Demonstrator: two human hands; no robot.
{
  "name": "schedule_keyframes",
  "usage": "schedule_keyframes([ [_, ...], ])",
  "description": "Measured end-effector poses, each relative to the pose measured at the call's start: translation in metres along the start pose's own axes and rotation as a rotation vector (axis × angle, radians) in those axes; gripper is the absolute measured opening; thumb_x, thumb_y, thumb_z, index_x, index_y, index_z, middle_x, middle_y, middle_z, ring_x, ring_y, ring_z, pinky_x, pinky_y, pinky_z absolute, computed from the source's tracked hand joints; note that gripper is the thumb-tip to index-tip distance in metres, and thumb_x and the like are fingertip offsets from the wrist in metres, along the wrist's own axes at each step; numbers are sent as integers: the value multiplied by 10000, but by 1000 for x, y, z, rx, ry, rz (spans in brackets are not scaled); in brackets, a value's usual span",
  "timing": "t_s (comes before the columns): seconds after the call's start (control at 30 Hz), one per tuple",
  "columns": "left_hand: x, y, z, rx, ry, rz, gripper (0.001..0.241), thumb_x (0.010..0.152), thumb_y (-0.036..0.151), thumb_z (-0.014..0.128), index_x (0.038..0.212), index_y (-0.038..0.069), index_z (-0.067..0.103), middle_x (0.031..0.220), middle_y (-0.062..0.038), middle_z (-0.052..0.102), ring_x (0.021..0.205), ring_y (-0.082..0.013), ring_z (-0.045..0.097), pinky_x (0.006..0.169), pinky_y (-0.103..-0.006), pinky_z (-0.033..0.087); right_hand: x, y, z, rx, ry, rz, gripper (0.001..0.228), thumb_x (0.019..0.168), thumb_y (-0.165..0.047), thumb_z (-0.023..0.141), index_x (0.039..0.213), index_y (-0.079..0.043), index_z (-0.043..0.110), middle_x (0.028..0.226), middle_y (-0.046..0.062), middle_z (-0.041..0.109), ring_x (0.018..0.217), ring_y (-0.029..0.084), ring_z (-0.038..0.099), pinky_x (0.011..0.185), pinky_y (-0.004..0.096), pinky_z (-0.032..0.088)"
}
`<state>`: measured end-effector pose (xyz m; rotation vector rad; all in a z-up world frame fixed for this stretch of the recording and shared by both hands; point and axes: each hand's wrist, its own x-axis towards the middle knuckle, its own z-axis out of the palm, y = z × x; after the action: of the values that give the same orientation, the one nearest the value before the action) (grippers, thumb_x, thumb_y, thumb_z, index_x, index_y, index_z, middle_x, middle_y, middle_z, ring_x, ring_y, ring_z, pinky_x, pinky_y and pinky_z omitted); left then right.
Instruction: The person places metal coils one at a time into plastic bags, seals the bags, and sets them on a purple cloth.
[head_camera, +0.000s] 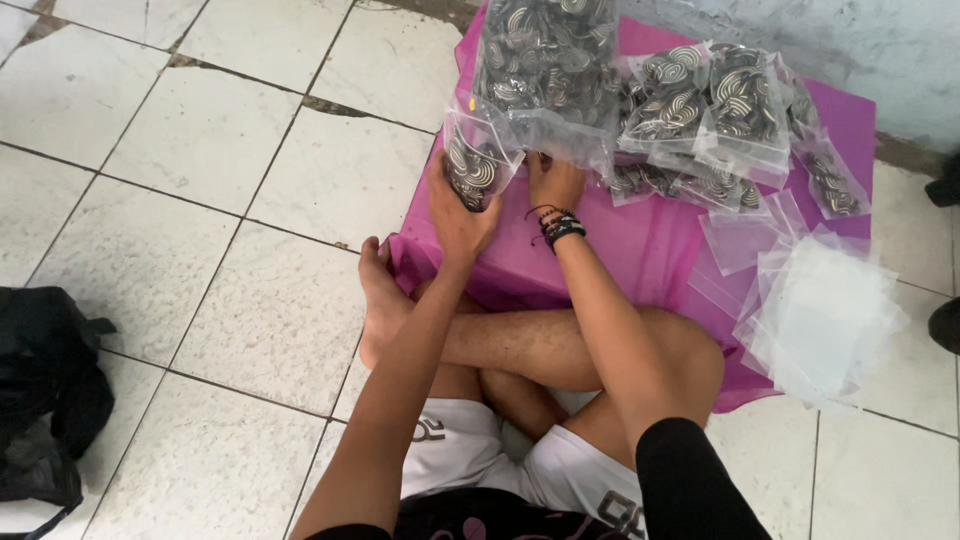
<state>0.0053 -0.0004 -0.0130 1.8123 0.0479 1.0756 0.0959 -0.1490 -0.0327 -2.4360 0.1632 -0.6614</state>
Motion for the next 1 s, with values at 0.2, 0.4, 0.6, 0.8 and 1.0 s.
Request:
schedule_keyframes([
  [0.2, 1, 5, -2, 1, -4, 14, 903, 730, 315, 944, 1443, 22, 475, 1225, -221, 602, 1160, -463, 649, 1038, -528, 529, -28, -11, -11, 366, 74, 113, 237, 781, -250, 886, 899, -57, 817, 761, 152, 767, 746, 314, 765, 666, 394, 609],
  [0.4, 2, 5, -2, -2, -48, 34, 922, 703, 266, 949, 1433, -9, 457, 1223, -264, 590, 1161, -503, 631, 1025, -582, 520, -41, -10, -38, 855, -169, 378, 155, 838, -117, 856, 972, -57, 805, 825, 185, 765, 646, 225, 760, 573, 302, 684],
  [0.6, -2, -3, 3, 0, -41, 87, 935, 717, 275, 949, 1458, -11, 455, 1282, -236, 584, 1201, -464, 624, 1063, -538, 508, -80, -26, -116, 870, -127, 257, 247, 892, -156, 863, 1063, -3, 772, 873, 168, 756, 676, 174, 727, 598, 248, 645],
  [0.8, 6, 14, -9, -74, -164, 42, 993, 636, 223, 953, 1464, 15, 447, 1248, -258, 586, 1178, -506, 616, 1041, -598, 504, -39, -71, -176, 534, 99, -297, 134, 957, -192, 858, 1042, -93, 827, 900, 95, 779, 702, 206, 728, 575, 271, 569],
  [1.0, 9, 20, -12, -27, -250, -16, 1013, 615, 251, 950, 1460, 43, 432, 1253, -242, 578, 1183, -493, 613, 1047, -588, 507, 30, -108, -178, -110, -88, -791, 49, 970, -245, 796, 1005, -244, 830, 963, -44, 753, 851, 167, 723, 702, 288, 604],
])
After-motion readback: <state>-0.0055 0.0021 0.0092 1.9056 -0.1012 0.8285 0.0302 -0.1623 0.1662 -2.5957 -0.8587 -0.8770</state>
